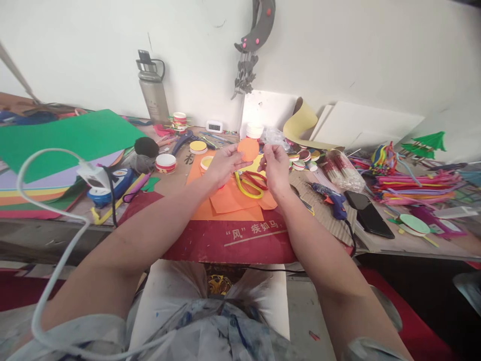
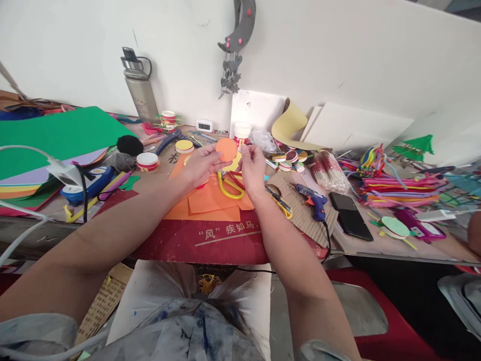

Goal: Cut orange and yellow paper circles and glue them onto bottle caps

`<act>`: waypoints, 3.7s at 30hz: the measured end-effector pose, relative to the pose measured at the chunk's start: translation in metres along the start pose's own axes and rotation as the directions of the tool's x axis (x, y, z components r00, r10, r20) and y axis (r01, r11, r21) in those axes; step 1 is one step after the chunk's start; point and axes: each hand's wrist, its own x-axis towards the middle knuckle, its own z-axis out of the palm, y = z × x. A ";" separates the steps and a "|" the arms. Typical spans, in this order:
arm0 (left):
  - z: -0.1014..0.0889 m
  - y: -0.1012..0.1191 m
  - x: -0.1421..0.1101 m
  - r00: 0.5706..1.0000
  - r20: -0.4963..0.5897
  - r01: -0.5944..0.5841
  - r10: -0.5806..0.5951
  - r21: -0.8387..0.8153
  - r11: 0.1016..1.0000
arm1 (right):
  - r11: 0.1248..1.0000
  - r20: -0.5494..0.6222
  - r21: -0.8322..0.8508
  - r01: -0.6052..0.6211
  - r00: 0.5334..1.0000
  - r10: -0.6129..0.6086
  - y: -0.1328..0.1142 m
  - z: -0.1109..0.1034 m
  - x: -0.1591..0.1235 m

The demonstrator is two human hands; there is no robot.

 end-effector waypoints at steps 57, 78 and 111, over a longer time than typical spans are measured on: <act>0.002 0.011 -0.004 0.987 0.052 0.120 -0.150 0.381 0.917 | 0.989 0.140 -0.113 0.097 0.987 -0.080 0.005 -0.010 0.000; -0.013 0.020 0.008 0.998 -0.065 0.050 -0.026 0.411 0.910 | 0.990 0.231 -0.102 0.097 0.970 -0.072 0.016 -0.007 -0.006; -0.007 0.023 0.004 1.000 -0.014 0.021 -0.016 0.438 0.899 | 0.993 0.162 -0.081 0.087 0.984 -0.073 0.015 -0.007 -0.005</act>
